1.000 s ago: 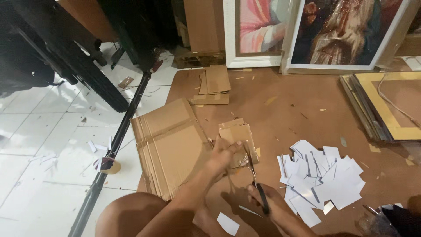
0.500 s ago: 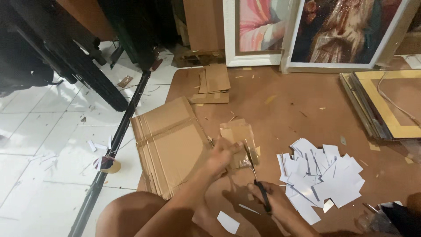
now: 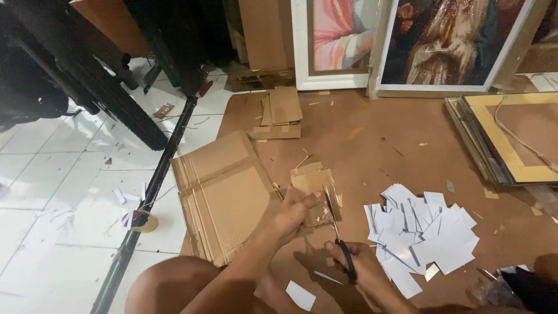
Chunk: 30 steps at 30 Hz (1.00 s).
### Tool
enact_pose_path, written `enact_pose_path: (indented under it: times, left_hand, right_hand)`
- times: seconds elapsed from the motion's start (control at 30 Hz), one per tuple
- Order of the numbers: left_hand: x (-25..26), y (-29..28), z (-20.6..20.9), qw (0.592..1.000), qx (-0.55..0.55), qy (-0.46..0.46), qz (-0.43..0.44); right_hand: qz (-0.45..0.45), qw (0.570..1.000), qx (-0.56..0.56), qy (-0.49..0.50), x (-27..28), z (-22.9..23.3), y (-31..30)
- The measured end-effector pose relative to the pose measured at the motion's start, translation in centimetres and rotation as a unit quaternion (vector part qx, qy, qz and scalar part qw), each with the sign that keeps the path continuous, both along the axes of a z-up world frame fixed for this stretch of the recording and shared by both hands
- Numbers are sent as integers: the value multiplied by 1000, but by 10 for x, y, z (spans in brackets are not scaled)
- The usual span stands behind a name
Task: The person cuts a large piece of cardboard with scissors into smaller strips and rectangular sections while sitting on the floor.
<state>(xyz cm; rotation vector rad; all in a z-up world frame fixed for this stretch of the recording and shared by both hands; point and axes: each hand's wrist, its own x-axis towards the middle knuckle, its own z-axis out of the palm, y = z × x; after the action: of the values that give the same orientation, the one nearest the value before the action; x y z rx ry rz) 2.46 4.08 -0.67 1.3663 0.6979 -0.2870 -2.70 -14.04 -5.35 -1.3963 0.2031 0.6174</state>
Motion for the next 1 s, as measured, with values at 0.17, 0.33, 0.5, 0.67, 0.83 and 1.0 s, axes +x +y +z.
enact_pose_path:
  times: [0.17,0.33,0.5,0.67,0.83,1.0]
  left_hand:
    - [-14,-9,44,997,22,-17,-71]
    - [-10,-6,24,995,-4,-64,-71]
    - [-2,-7,1,995,10,-99,-30]
    - [-12,-16,11,997,-43,-38,-58]
    - [-12,-18,16,996,-37,-70,-48]
    - [-10,-14,20,993,-23,-102,-62]
  right_hand:
    - [69,989,-129,-23,16,-10,-5]
    - [-4,995,-81,-56,0,6,1]
    - [-13,999,8,-35,3,-4,-1]
    - [122,969,-211,-41,24,15,-6]
    - [28,982,-177,-54,12,27,-2]
    - [-56,990,-125,-27,8,33,1]
